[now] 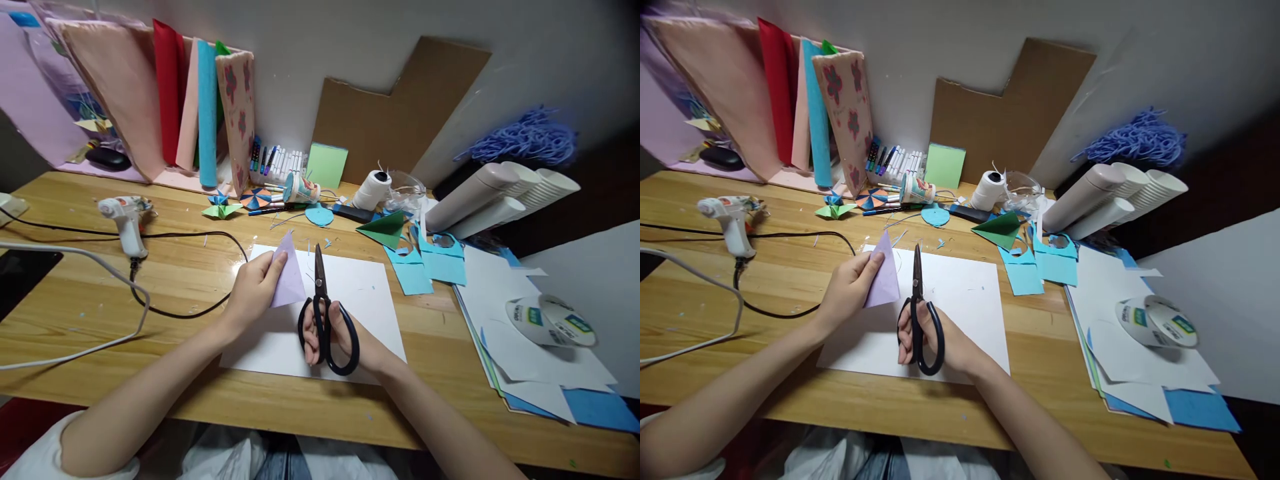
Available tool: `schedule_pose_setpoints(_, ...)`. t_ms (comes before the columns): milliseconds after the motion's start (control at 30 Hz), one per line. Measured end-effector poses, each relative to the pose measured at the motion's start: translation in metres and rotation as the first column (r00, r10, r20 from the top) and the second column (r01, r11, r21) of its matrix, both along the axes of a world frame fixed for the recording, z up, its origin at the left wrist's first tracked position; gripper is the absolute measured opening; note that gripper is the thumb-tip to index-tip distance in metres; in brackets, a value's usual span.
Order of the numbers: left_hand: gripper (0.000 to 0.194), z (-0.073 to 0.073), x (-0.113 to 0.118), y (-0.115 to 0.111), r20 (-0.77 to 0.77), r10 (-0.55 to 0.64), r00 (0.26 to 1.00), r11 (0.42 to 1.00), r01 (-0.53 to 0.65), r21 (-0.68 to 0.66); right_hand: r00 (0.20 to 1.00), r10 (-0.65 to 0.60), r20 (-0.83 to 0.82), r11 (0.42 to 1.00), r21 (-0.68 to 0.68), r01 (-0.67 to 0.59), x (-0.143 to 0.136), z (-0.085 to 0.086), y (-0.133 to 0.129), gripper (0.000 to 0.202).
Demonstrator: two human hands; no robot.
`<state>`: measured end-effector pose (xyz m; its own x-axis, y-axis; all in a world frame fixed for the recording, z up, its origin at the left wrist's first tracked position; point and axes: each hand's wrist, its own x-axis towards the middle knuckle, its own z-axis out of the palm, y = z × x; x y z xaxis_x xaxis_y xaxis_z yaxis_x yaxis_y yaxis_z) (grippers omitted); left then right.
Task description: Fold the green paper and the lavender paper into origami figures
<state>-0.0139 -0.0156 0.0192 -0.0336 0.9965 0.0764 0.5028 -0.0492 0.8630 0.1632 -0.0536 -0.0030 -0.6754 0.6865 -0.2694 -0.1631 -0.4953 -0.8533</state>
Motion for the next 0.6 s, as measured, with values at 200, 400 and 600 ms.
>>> schedule_pose_setpoints(200,0.039,0.002,-0.006,0.004,-0.035,0.084,0.996,0.993,-0.081,0.091,0.995,0.095,-0.032,0.995,0.01,-0.095,-0.004,-0.013,-0.008,0.079)
schedule_pose_setpoints(400,0.042,0.001,-0.007,0.006,0.124,0.018,0.992,0.998,-0.01,-0.064,0.999,0.038,0.0,0.999,0.016,-0.038,-0.006,-0.015,-0.005,0.072)
schedule_pose_setpoints(600,0.051,0.002,-0.009,0.01,0.289,-0.053,0.956,0.965,0.124,-0.232,0.995,0.055,0.083,0.997,0.042,-0.059,0.001,-0.007,0.0,0.075)
